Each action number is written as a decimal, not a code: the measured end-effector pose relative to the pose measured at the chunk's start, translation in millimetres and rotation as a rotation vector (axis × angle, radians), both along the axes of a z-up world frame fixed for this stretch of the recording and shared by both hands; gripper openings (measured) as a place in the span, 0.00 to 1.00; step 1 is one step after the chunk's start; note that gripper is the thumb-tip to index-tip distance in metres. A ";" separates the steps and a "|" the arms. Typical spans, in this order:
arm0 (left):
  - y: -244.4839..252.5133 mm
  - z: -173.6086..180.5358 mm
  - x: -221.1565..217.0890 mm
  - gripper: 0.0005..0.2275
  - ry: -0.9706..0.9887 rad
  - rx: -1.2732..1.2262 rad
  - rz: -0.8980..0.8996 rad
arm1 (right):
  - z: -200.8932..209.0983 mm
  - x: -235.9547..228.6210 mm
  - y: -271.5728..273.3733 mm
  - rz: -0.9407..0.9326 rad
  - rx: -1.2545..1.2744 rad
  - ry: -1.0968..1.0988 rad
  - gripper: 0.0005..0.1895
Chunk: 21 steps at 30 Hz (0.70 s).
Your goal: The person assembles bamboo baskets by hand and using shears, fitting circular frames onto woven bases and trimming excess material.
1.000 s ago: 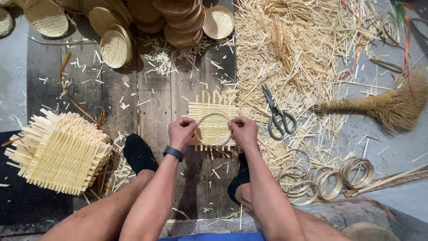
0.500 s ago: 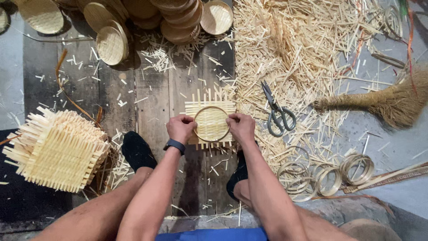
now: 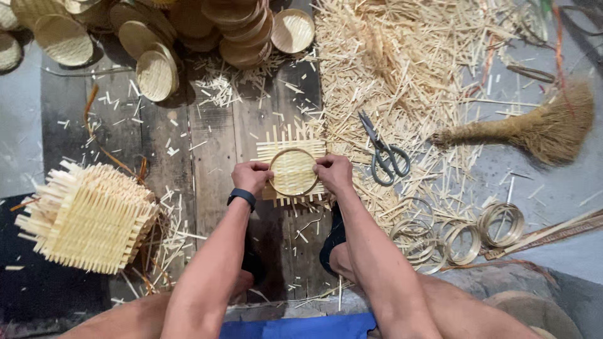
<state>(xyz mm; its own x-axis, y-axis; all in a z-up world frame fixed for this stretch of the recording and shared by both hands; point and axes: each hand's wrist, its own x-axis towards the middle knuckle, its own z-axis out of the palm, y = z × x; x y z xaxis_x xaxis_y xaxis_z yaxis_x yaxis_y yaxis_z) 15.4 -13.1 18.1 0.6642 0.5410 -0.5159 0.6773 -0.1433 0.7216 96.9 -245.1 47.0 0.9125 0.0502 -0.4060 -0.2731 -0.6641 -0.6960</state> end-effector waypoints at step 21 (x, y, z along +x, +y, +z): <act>1.3 -4.3 -2.5 0.08 -0.034 -0.004 0.019 | 1.0 8.5 1.1 0.115 -0.113 0.000 0.11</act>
